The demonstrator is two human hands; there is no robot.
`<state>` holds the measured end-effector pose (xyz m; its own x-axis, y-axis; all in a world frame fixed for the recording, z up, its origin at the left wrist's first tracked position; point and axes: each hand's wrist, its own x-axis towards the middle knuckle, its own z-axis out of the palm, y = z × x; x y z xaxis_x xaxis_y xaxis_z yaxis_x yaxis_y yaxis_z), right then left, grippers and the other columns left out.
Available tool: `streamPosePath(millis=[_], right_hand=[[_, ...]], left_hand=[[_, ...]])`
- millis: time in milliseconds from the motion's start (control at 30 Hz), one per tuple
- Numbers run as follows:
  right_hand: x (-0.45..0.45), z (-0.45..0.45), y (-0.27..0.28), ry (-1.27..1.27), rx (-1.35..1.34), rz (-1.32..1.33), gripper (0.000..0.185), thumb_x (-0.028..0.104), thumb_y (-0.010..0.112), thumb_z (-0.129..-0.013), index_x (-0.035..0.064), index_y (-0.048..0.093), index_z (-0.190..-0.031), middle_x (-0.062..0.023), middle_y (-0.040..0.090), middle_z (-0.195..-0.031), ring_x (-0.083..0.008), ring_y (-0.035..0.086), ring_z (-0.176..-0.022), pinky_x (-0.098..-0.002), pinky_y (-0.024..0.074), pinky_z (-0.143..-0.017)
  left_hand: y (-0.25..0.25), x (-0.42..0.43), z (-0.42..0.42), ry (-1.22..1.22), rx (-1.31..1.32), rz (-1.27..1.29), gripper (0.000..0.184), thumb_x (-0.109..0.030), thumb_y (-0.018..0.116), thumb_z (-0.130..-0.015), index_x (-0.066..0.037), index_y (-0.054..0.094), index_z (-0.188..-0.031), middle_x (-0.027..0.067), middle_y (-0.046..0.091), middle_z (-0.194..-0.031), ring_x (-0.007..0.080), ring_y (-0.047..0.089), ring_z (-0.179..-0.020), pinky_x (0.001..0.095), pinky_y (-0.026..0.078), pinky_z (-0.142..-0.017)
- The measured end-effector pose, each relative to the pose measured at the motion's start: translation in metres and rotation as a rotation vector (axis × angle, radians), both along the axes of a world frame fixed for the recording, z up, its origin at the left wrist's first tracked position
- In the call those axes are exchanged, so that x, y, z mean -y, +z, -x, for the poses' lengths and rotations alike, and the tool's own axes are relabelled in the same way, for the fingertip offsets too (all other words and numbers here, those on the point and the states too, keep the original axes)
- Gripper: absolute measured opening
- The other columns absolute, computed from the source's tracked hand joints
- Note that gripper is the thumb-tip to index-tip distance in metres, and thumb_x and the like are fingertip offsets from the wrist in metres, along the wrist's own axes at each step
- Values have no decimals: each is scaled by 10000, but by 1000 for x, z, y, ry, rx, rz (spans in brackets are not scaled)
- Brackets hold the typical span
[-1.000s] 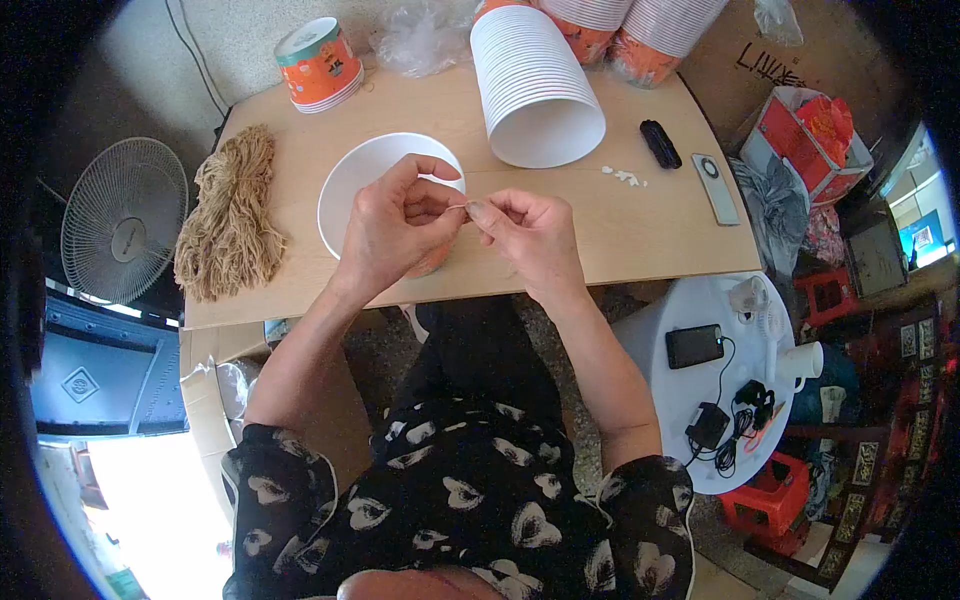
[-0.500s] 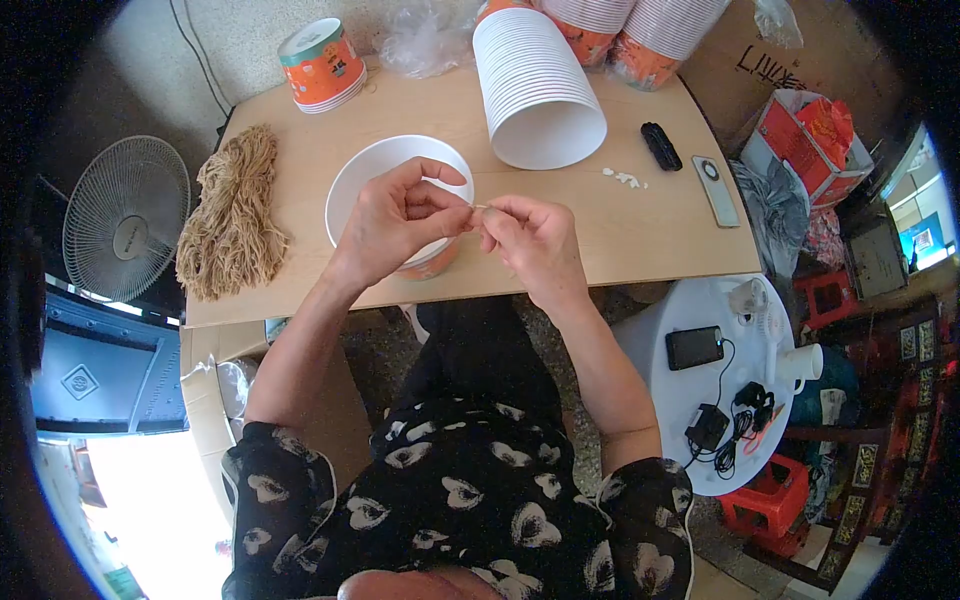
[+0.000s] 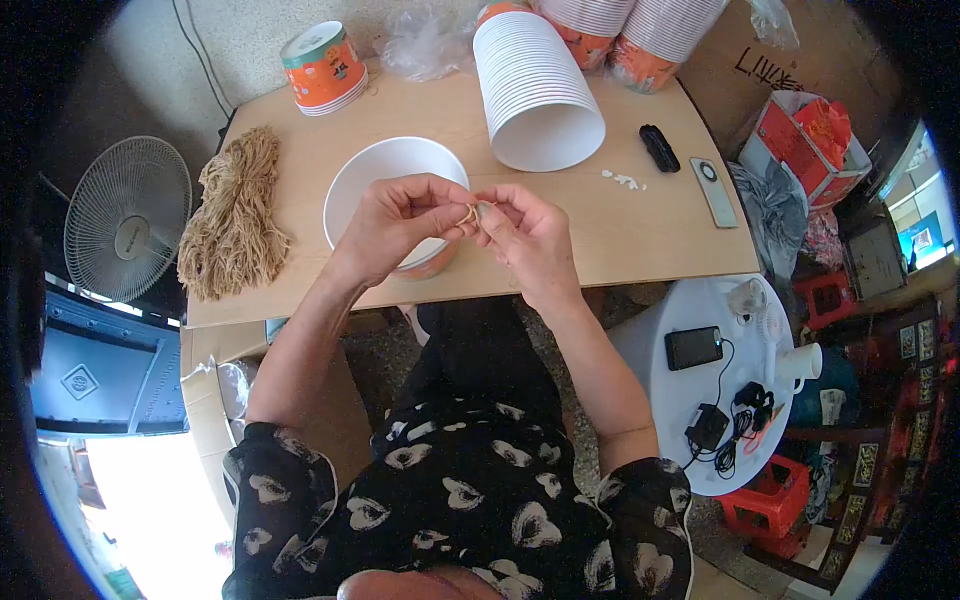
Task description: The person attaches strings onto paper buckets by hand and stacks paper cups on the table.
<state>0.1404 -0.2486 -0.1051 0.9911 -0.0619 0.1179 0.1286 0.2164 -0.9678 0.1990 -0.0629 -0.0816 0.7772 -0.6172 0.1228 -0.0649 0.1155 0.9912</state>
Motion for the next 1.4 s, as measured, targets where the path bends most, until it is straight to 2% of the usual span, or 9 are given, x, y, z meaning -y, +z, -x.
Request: streamPosePath(millis=[67,200,500,567,667,867,1400], right_hand=[[0,2,2,2,6,2,212,126,676,-968,-27,644,-1111,-10,669,-795,-44,579,-685,-175,410,-546],[-5,3,8,-1,59,53,221,128,695,-955,-24,650,-1108,-6,674,-800,-30,573,-686,-167,405,-546],[2,2,4,43,-35,4,200,131,714,-938,-5,659,-1075,-25,670,-798,-12,475,-568,-172,338,-494],[7,3,1,153,-128,-255,197,128,704,-935,-2,663,-1077,-25,654,-792,-9,440,-549,-165,307,-489],[10,8,6,236,-162,-326,189,116,683,-933,0,667,-1081,-5,626,-778,0,421,-553,-161,294,-494],[1,8,6,88,-28,-62,175,106,690,-925,7,685,-1069,61,588,-755,22,411,-581,-164,284,-489],[0,5,6,77,-49,-62,106,119,741,-905,46,680,-950,60,585,-724,10,421,-570,-171,286,-484]], left_hand=[[-3,-1,0,3,38,15,171,-72,659,-974,44,683,-1097,64,710,-948,97,680,-865,237,565,-772],[-4,2,1,78,115,-13,157,-37,661,-959,55,683,-1085,62,718,-938,111,711,-843,235,599,-755],[-5,2,7,118,228,-34,140,-53,657,-966,47,681,-1062,53,715,-885,107,709,-794,241,592,-704],[-6,1,7,125,220,-31,142,-57,654,-970,52,675,-1057,57,713,-886,109,709,-791,243,591,-700],[-6,0,5,135,169,-42,151,-58,644,-975,64,660,-1063,69,703,-909,119,709,-798,248,591,-698],[-5,-3,3,65,58,9,148,-48,633,-979,63,650,-1075,80,687,-954,132,708,-810,249,590,-698],[-7,-2,8,69,120,-8,123,-23,648,-964,69,646,-1046,67,693,-917,128,721,-831,238,598,-709]])
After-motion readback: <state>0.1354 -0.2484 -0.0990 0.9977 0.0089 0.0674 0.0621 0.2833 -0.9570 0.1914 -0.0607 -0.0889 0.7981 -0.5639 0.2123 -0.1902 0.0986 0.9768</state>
